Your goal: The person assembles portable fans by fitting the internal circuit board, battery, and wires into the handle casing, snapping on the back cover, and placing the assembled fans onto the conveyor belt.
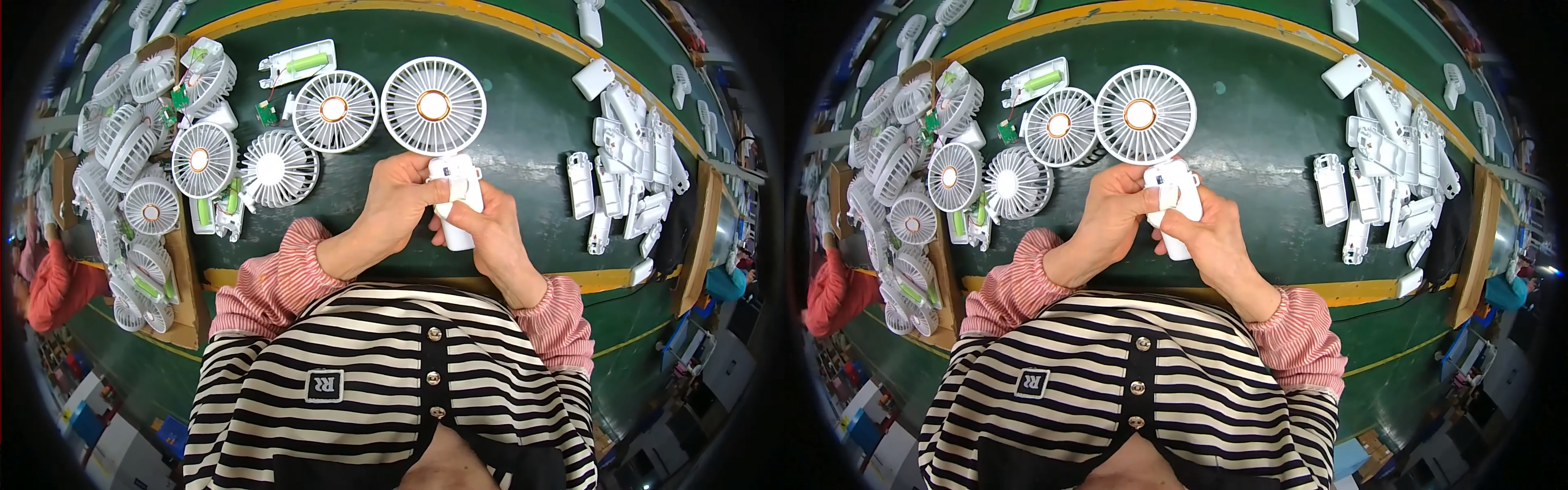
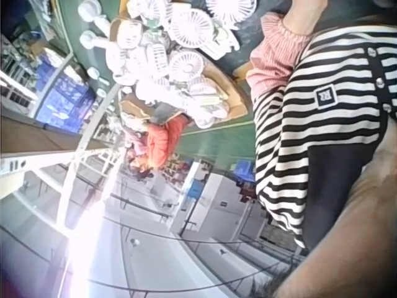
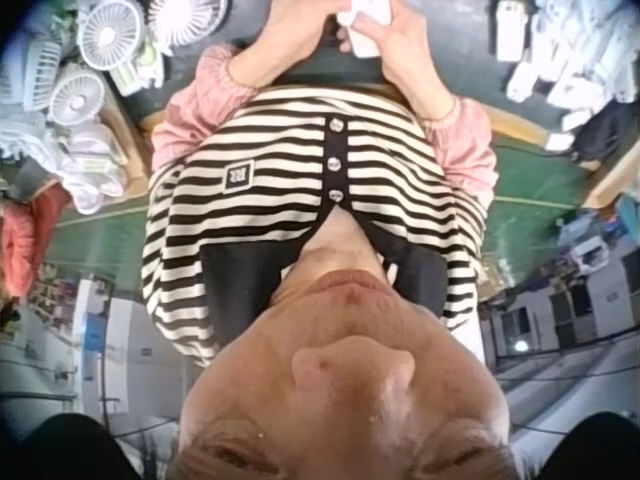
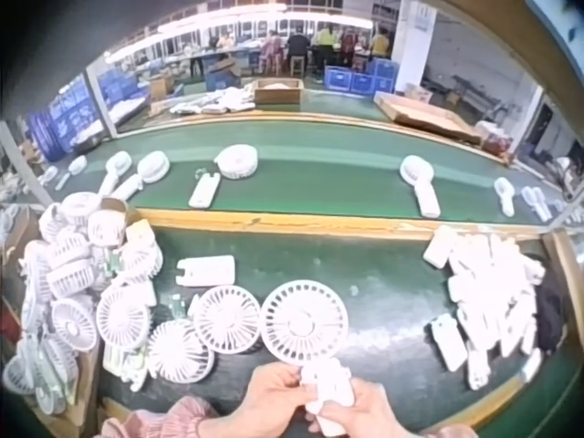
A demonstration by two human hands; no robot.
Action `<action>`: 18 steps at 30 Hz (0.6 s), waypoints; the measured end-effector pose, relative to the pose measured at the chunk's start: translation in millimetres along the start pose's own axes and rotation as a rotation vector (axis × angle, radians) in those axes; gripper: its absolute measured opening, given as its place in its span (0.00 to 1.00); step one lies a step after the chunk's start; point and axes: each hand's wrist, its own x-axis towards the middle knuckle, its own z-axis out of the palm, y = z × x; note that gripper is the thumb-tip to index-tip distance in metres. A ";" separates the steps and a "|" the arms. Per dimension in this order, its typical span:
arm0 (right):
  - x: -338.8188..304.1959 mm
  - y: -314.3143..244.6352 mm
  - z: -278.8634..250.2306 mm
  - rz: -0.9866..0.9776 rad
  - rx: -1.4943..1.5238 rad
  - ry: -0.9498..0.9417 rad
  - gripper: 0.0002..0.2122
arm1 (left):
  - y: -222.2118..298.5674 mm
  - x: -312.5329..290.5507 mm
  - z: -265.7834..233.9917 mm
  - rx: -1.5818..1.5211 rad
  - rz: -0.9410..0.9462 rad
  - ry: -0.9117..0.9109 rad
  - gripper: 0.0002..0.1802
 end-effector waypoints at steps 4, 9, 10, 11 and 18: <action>7.3 -8.8 -2.8 -0.022 -0.046 -0.008 0.10 | -0.8 6.6 -1.9 -0.016 0.017 -0.009 0.12; 52.5 -53.5 -16.0 -0.413 -0.357 0.184 0.09 | -3.4 14.9 -13.6 -0.083 0.015 0.023 0.23; 68.2 -73.0 -22.5 -0.471 -0.484 0.204 0.10 | -3.2 14.9 -16.7 0.119 0.031 -0.018 0.23; 87.5 -91.1 -27.1 -0.532 -0.648 0.266 0.12 | -9.0 16.6 -24.8 0.154 0.051 -0.053 0.22; 239.0 -162.8 -87.3 -0.887 -1.486 0.875 0.16 | -7.6 24.7 -28.3 0.075 0.324 0.053 0.37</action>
